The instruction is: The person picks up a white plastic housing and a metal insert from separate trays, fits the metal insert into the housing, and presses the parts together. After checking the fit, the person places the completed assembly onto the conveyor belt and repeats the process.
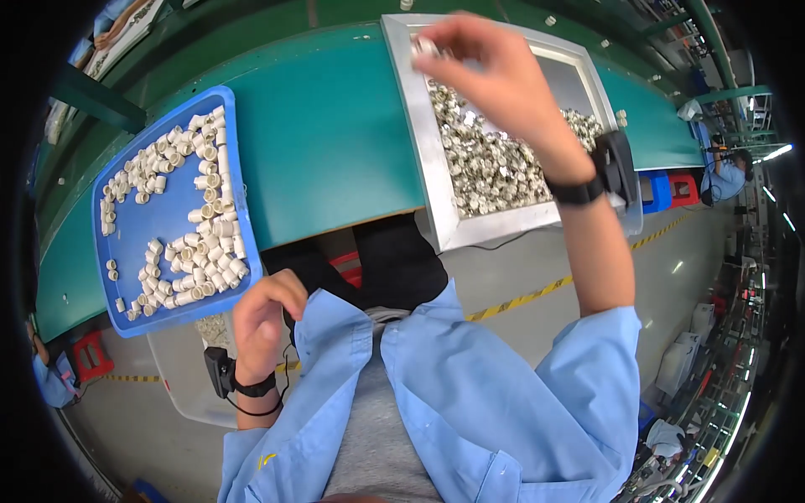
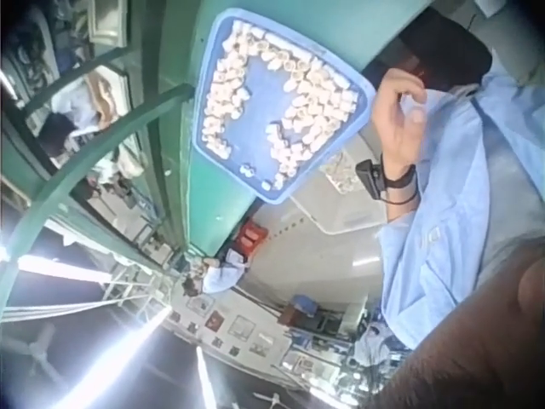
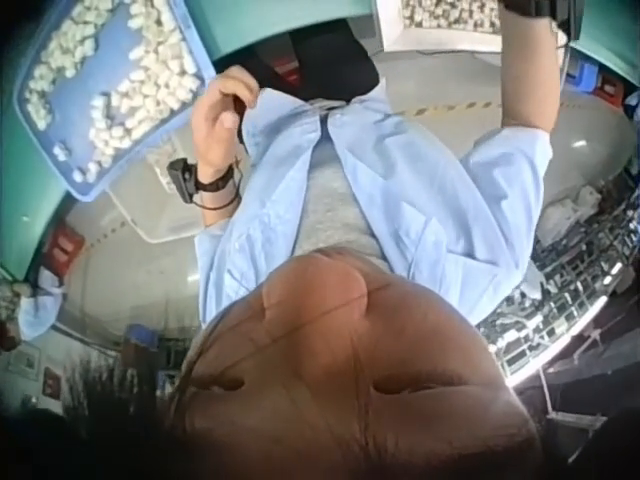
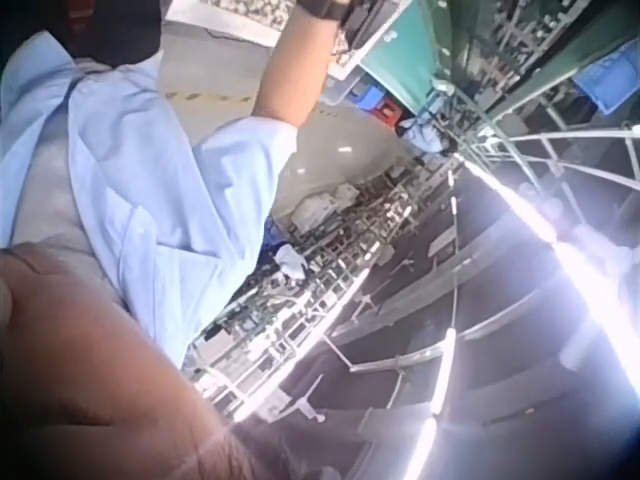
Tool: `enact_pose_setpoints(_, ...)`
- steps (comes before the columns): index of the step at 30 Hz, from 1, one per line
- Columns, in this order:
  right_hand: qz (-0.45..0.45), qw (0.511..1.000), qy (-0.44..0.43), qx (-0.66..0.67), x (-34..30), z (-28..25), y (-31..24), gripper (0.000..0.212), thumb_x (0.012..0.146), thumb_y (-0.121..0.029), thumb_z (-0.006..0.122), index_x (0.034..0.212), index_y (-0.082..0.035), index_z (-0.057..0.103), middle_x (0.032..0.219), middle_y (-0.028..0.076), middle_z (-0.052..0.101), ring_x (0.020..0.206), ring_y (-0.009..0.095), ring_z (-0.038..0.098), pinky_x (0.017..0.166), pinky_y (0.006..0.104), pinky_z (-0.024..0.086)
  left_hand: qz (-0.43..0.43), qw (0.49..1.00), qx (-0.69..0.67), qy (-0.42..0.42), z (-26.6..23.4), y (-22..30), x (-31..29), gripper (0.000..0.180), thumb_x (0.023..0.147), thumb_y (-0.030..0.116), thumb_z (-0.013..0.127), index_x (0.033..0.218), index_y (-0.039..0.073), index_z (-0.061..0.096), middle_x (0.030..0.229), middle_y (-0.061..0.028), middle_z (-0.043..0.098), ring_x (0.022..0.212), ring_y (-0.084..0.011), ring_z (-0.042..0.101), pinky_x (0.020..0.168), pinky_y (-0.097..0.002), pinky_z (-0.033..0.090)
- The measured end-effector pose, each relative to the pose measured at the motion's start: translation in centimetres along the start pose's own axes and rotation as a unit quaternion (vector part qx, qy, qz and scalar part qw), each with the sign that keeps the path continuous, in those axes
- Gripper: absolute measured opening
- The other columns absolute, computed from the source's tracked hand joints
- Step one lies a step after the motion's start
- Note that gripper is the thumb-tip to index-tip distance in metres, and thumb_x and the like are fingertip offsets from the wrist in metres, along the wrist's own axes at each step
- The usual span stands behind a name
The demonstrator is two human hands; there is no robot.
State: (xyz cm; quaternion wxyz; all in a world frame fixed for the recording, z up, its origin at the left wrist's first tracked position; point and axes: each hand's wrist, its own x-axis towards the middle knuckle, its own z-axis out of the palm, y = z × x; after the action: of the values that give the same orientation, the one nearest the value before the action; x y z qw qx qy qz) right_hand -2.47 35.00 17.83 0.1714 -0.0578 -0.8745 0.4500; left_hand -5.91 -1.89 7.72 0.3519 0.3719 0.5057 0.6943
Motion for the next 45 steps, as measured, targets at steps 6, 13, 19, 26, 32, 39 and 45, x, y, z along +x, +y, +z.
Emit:
enact_pose_setpoints(6,-0.034,0.980,-0.066,-0.187,19.2,7.5,6.9,0.033,0.088,-0.025,0.073,0.108,0.001,0.067,0.092,0.005,0.069,0.084,0.010,0.064,0.075,0.0264,0.051,0.026,0.991,0.003,0.133,-2.6,0.9,-2.6,0.054,0.095,0.053,0.061,0.092,-0.001,0.058,0.085,-0.0101,0.058,0.078,-0.0196,0.051,0.074,-0.0314,0.041)
enact_pose_setpoints(13,0.038,0.948,-0.018,-0.315,27.7,17.4,12.4,0.041,0.086,-0.037,0.069,0.107,-0.003,0.068,0.097,0.014,0.072,0.093,0.031,0.069,0.082,0.0409,0.054,0.007,0.968,0.009,0.251,-4.3,0.5,-8.3,0.055,0.095,0.053,0.061,0.092,-0.002,0.059,0.087,-0.0110,0.059,0.080,-0.0200,0.052,0.074,-0.0320,0.042)
enact_pose_setpoints(19,0.049,0.955,-0.004,-0.292,28.0,17.5,13.5,0.042,0.085,-0.038,0.072,0.108,-0.003,0.070,0.101,0.015,0.073,0.095,0.032,0.069,0.084,0.0405,0.054,0.020,0.969,0.034,0.245,-5.6,1.7,-8.8,0.046,0.095,0.044,0.062,0.093,-0.002,0.059,0.088,-0.0113,0.059,0.082,-0.0207,0.055,0.076,-0.0326,0.044)
enact_pose_setpoints(26,-0.016,0.966,-0.044,-0.255,23.3,12.5,11.9,0.049,0.087,-0.030,0.073,0.126,-0.003,0.060,0.087,0.012,0.066,0.081,0.025,0.065,0.074,0.0367,0.052,0.001,0.969,0.128,0.212,-4.2,4.0,-8.1,0.021,0.094,0.020,0.065,0.094,-0.001,0.060,0.087,-0.0096,0.060,0.079,-0.0180,0.056,0.074,-0.0306,0.047)
enact_pose_setpoints(32,-0.002,0.960,-0.104,-0.260,6.5,1.0,9.8,0.031,0.089,-0.022,0.069,0.111,0.001,0.066,0.094,0.015,0.066,0.078,0.028,0.064,0.072,0.0363,0.052,-0.027,0.852,0.307,0.423,-3.6,4.4,-8.2,0.009,0.095,0.011,0.063,0.092,0.002,0.061,0.084,-0.0011,0.061,0.079,-0.0097,0.053,0.073,-0.0258,0.044)
enact_pose_setpoints(39,-0.037,0.949,-0.033,-0.312,-10.7,-4.6,10.8,0.023,0.088,-0.017,0.068,0.103,0.001,0.066,0.093,0.015,0.062,0.083,0.033,0.060,0.078,0.0387,0.050,0.015,0.804,0.388,0.449,-10.5,3.1,-6.0,0.012,0.094,0.012,0.063,0.098,0.000,0.065,0.085,-0.0057,0.066,0.080,-0.0135,0.059,0.073,-0.0294,0.048)
enact_pose_setpoints(45,-0.025,0.951,0.045,-0.306,-12.9,-3.2,10.0,0.015,0.089,-0.013,0.066,0.096,0.000,0.062,0.090,0.015,0.059,0.088,0.034,0.058,0.078,0.0410,0.045,-0.019,0.787,0.476,0.391,-18.1,2.0,-3.3,0.015,0.091,0.010,0.062,0.101,0.000,0.066,0.086,-0.0081,0.067,0.080,-0.0168,0.061,0.074,-0.0311,0.050)
